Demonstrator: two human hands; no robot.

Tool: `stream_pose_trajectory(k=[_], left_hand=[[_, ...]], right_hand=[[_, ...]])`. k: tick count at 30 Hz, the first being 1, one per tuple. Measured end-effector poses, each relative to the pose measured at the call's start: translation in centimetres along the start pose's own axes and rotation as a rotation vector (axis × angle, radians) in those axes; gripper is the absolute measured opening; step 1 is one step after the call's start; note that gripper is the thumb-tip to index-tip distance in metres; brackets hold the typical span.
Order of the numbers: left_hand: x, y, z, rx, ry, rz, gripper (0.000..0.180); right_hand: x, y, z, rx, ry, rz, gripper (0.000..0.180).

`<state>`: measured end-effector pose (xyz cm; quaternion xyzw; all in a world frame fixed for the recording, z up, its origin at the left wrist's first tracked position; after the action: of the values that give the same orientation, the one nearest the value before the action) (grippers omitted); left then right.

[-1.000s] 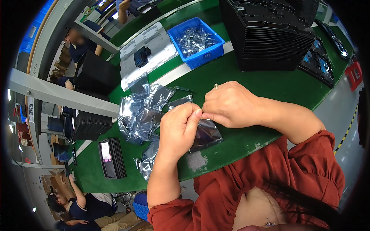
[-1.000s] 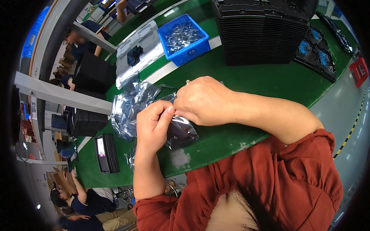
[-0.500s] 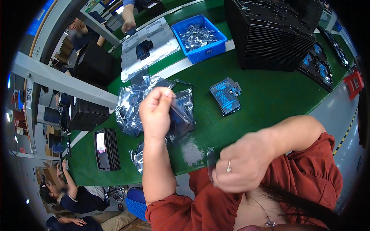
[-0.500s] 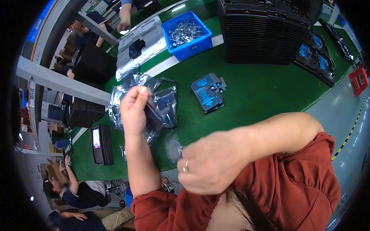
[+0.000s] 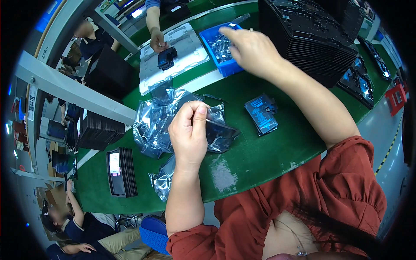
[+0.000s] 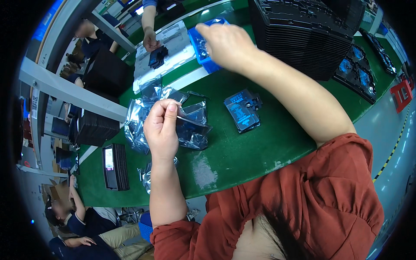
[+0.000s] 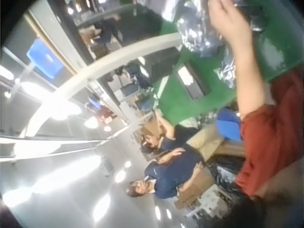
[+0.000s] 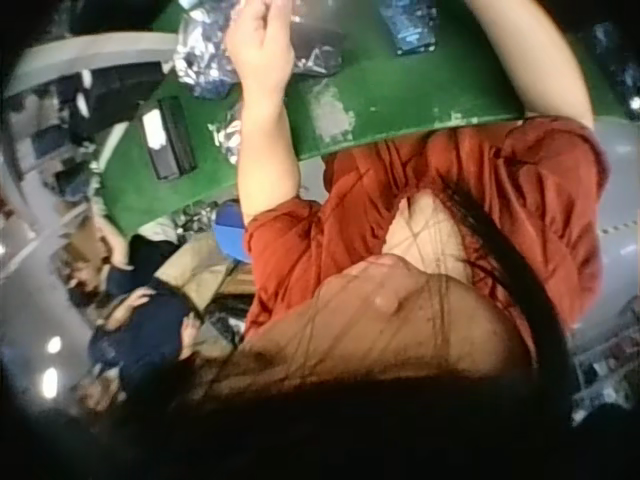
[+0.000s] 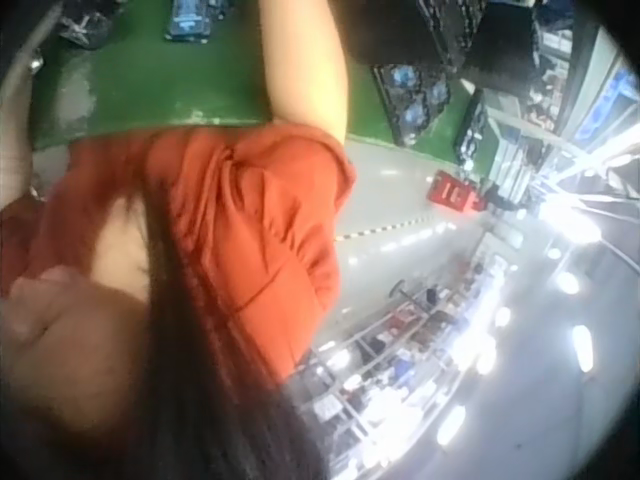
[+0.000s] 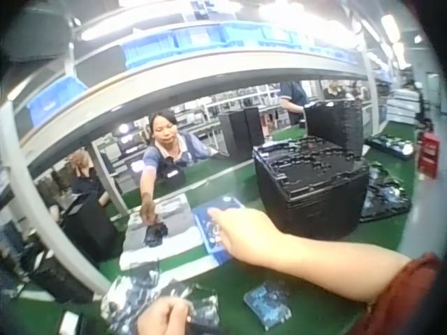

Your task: The person repeatedly picks small blue electronic components from a blue bin, places them into clear plastic bags, and stacks the sealed bags on the table. They also handle black plastic trays and a blue bin, moving them around the workspace.

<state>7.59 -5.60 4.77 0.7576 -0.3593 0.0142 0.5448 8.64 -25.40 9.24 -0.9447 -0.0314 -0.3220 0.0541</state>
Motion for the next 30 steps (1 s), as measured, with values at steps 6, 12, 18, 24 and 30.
stream_pose_trajectory(k=[6, 12, 18, 24, 30], left_hand=[[-0.5, -0.1, -0.7, 0.005, 0.066, 0.027, 0.012], [-0.7, 1.2, 0.5, 0.041, 0.024, 0.094, 0.012], [-1.1, 2.4, 1.6, 0.149, 0.007, 0.118, 0.011], [-0.7, 2.2, 2.3, 0.129, -0.005, 0.130, 0.009], [-0.3, 0.6, -0.1, 0.310, -0.023, -0.040, 0.015]], right_hand=[[-7.1, -9.5, -4.0, 0.613, -0.055, -0.411, 0.010], [-8.6, -8.8, -2.6, 0.717, -0.161, -0.302, 0.008], [-8.9, -8.2, -1.0, 0.743, -0.323, -0.243, 0.009], [-8.5, -6.4, -0.6, 0.942, -0.300, -0.107, 0.011], [-7.7, 0.0, 1.2, 1.286, -0.389, 0.339, 0.018]])
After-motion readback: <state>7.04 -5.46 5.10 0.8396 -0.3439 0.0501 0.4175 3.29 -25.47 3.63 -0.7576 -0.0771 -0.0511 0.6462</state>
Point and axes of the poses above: each hand's wrist, its own x-axis towards the middle knuckle, its own z-axis out of the palm, y = z × x, the point moved 10 cm from there along x, towards the middle knuckle, and after that the axes turned 10 degrees about -y, right-handed, at the moved point
